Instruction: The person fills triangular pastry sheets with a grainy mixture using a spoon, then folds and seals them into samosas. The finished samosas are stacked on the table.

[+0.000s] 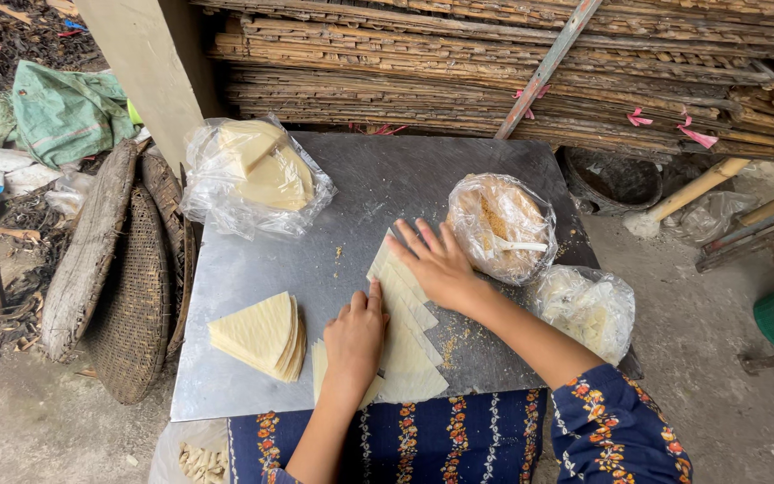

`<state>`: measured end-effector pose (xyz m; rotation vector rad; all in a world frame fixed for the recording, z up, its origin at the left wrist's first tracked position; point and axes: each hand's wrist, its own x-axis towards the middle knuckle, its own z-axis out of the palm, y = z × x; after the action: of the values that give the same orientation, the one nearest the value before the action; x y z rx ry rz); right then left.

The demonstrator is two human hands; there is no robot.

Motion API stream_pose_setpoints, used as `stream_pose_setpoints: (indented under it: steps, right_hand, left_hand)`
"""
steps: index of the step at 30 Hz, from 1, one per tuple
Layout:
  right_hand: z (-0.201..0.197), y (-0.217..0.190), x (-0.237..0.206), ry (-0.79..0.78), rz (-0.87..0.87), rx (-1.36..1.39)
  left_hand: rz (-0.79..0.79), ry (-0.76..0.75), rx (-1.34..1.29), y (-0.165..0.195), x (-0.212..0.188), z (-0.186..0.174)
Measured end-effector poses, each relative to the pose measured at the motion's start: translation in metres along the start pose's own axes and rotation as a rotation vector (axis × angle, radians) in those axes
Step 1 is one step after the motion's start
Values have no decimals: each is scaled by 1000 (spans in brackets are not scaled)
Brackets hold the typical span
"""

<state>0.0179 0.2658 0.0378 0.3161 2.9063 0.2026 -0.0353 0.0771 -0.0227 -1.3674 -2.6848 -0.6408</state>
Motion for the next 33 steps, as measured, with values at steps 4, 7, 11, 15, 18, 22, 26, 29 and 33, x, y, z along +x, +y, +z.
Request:
stream_pose_setpoints:
  steps: [4,7,11,15,18,22,26,29,33]
  right_hand:
    - [-11,12,-1,190,8,46]
    - [-10,8,-23,298,-7,36]
    - [-1,-6,-48,249,-17,-144]
    - [4,-9,-53,347,-34,-149]
    - [1,0,-43,366,25,-168]
    - [-3,9,-31,425,36,18]
    - [2,-2,-22,284,-76,86]
    - [2,-3,-19,327,-87,-88]
    - [-5,3,-20,440,-32,-85]
  left_hand:
    - [11,16,3,-1,1,3]
    - [-1,9,-11,0,2,3]
    - [9,17,-18,0,1,2]
    - [6,21,-23,1,-1,0]
    - [17,28,-30,1,-2,-2]
    - [21,39,-28,0,-2,-3]
    - [22,48,-39,0,-3,-3]
    - [23,41,-27,0,-3,-2]
    - [22,49,-8,1,-4,-3]
